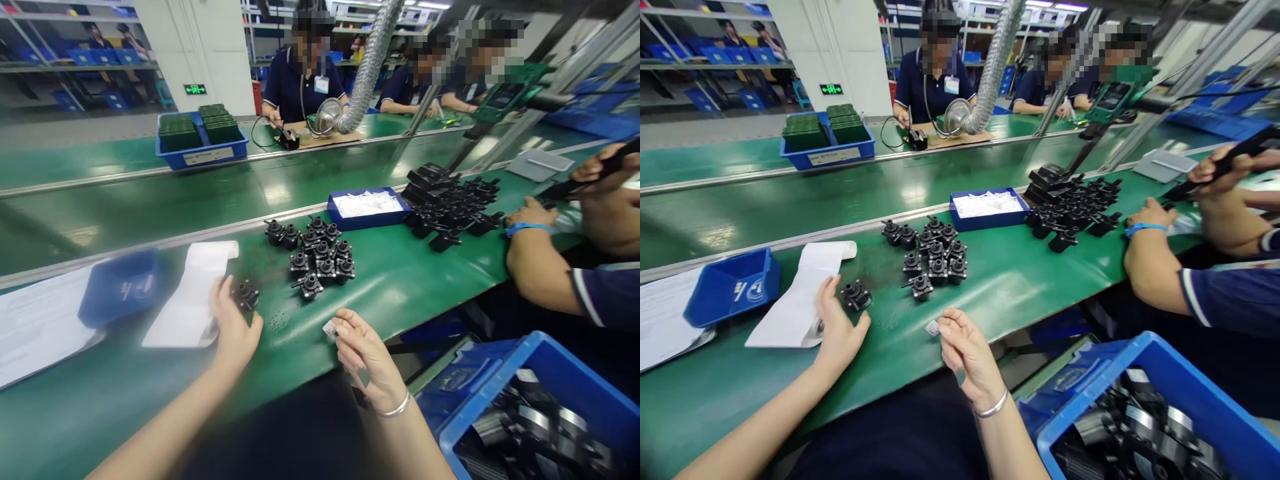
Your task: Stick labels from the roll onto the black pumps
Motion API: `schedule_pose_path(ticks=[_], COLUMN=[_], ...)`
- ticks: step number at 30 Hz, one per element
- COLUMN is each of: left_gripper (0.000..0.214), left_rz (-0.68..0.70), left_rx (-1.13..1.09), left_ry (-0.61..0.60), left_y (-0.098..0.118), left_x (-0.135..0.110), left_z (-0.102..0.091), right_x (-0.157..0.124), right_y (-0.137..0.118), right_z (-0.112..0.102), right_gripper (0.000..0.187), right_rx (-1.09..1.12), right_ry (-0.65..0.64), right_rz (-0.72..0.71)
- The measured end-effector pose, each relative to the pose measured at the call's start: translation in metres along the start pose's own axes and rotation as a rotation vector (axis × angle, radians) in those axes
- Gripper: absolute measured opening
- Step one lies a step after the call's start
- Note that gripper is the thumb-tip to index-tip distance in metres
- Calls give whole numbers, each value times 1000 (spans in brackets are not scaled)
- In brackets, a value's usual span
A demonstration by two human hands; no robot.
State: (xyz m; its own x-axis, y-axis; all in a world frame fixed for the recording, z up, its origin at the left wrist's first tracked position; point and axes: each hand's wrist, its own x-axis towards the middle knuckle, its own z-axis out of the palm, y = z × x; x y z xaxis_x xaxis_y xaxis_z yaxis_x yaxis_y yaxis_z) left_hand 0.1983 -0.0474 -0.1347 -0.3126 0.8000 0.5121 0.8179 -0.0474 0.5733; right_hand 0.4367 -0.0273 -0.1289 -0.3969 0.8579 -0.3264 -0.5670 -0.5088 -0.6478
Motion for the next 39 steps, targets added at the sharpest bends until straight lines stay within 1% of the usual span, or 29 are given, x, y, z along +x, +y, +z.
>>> schedule_pose_path(ticks=[1, 2, 3, 4, 5, 7, 11, 13, 15, 17, 19, 20, 21, 22, 24, 25, 26, 27, 29, 32, 34, 36, 39], left_gripper=[75, 72, 69, 66, 66, 69, 74, 68, 56, 46, 43, 44, 47, 52, 64, 69, 73, 74, 72, 60, 53, 51, 49], left_rz=[82, 166, 258, 305, 317, 267, 132, 37, -42, -70, -96, -142, -224, -341, -632, -764, -859, -912, -917, -879, -873, -799, -741], left_rx=[19, 19, -7, -40, -71, -124, -216, -242, -273, -319, -394, -461, -552, -660, -875, -952, -1003, -1031, -1054, -1098, -1156, -1175, -1206], left_ry=[53, 78, 64, 17, -32, -107, -159, -188, -226, -286, -368, -419, -474, -535, -634, -660, -670, -672, -691, -721, -689, -690, -693], left_y=[7, 14, 20, 25, 28, 35, 46, 49, 49, 47, 42, 40, 38, 36, 33, 31, 29, 26, 22, 22, 25, 26, 25], left_x=[-5, -10, -13, -15, -16, -12, 8, 17, 22, 22, 17, 12, 8, 3, -5, -7, -9, -11, -11, -8, -5, -3, -3], left_z=[-2, -3, -2, 3, 10, 31, 77, 89, 91, 83, 66, 55, 43, 30, 8, -1, -8, -12, -16, -17, -18, -18, -18], right_x=[-1, -2, -2, -2, -2, -1, -5, -7, -9, -10, -10, -10, -9, -9, -6, -4, -2, 1, 5, 8, 7, 7, 9], right_y=[1, 2, 2, 3, 3, 3, 5, 8, 10, 11, 11, 10, 9, 9, 10, 12, 13, 15, 19, 22, 23, 23, 22], right_z=[0, 0, 0, 1, 1, 1, 3, 4, 4, 4, 4, 5, 5, 6, 7, 8, 9, 10, 13, 21, 27, 32, 36], right_gripper=[34, 34, 35, 35, 35, 34, 30, 29, 29, 31, 33, 33, 34, 34, 33, 33, 34, 34, 35, 34, 32, 28, 25], right_rx=[16, 32, 53, 74, 97, 141, 156, 143, 131, 125, 127, 130, 131, 130, 123, 117, 108, 97, 75, 21, -41, -130, -254], right_ry=[8, 13, 10, 0, -11, -28, -49, -53, -51, -50, -60, -65, -70, -70, -61, -58, -57, -59, -60, -46, -37, -44, -59], right_rz=[-11, -24, -36, -53, -67, -104, -139, -119, -91, -66, -51, -51, -52, -53, -51, -44, -31, -10, 30, 43, 24, 21, 48])
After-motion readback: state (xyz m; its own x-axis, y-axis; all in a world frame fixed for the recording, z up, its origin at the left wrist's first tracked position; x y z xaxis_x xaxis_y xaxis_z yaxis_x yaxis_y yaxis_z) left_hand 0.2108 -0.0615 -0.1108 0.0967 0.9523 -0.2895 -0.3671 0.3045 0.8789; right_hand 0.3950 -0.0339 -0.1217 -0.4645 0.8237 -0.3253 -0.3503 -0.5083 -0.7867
